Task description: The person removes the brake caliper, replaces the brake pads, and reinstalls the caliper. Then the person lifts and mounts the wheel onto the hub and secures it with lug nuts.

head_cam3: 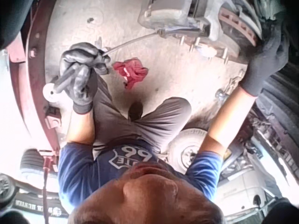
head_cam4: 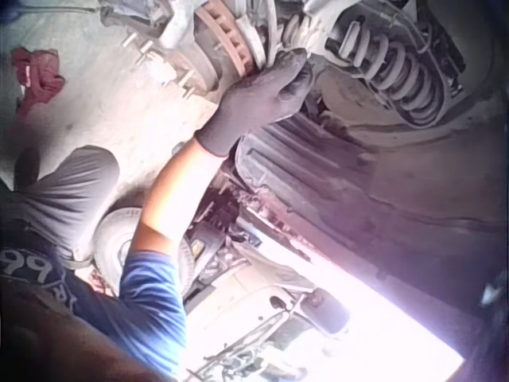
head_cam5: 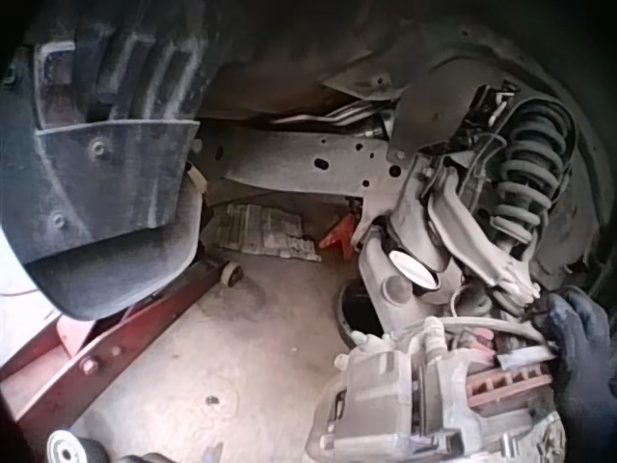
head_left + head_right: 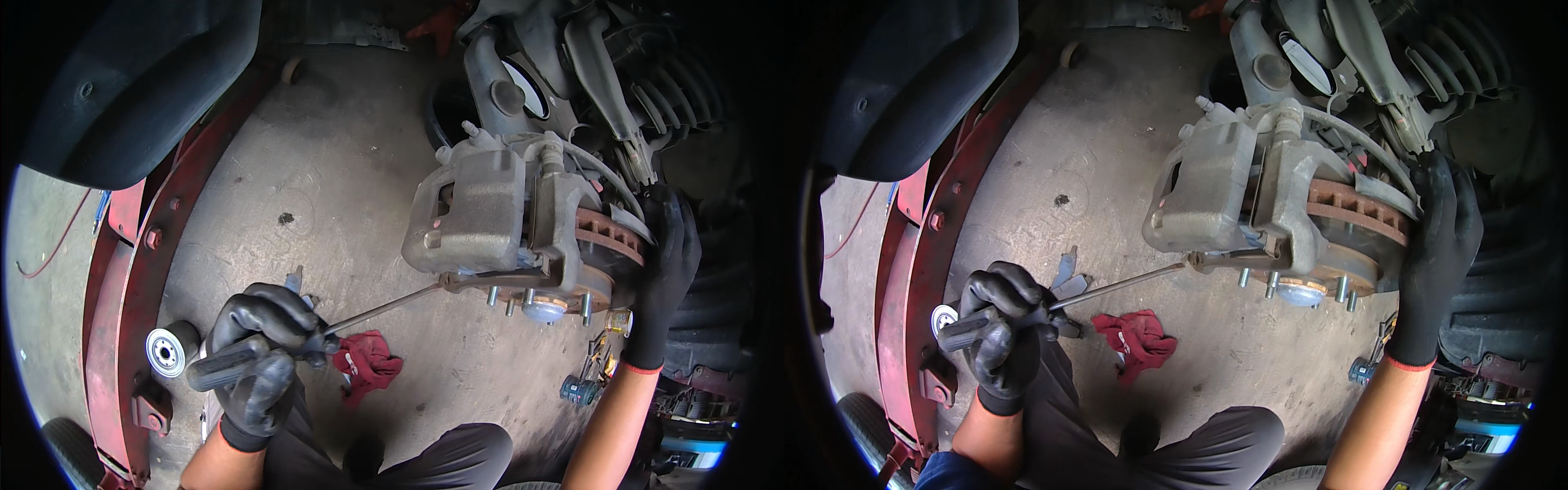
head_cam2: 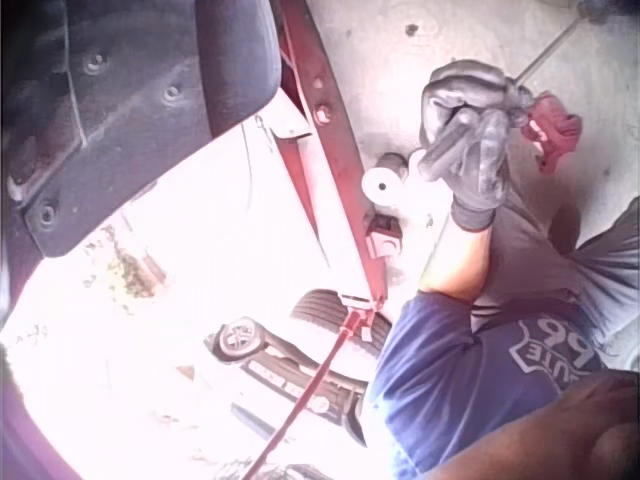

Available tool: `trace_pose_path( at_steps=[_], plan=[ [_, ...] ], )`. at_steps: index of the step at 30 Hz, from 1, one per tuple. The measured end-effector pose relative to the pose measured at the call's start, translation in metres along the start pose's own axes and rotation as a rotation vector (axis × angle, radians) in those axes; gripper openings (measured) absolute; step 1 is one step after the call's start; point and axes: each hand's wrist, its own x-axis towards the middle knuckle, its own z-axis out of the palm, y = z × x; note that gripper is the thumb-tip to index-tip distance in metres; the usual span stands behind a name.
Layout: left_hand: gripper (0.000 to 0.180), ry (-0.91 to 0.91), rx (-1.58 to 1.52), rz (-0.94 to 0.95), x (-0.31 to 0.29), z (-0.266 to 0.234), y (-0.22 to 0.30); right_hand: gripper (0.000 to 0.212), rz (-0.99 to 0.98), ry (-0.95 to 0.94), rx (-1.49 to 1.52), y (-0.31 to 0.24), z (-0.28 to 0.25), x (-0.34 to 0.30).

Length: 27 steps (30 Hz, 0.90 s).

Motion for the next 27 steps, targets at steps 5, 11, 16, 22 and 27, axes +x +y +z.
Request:
trace_pose_path(
  at_steps=[5,11,16,22,27],
  plan=[
    [0.026,-0.104,0.12,-0.099,0.019,0.037,0.014,0.04,0.345,0.03,0.479,-0.02,-0.001,0.014],
    [0.014,-0.4,0.647,0.221,0.028,0.052,0.016,0.037,0.136,-0.041,0.162,-0.012,0.001,0.015],
    [0.009,-0.297,0.428,0.052,0.021,0.066,0.013,0.039,-0.015,-0.02,0.047,0.003,0.009,0.012],
    [0.008,-0.413,0.615,0.317,0.021,0.067,0.013,0.038,-0.078,0.019,-0.043,0.011,0.013,0.012],
    [0.007,-0.385,0.66,0.355,0.02,0.071,0.011,0.034,0.102,-0.011,0.179,0.006,0.013,0.012]
  ],
)
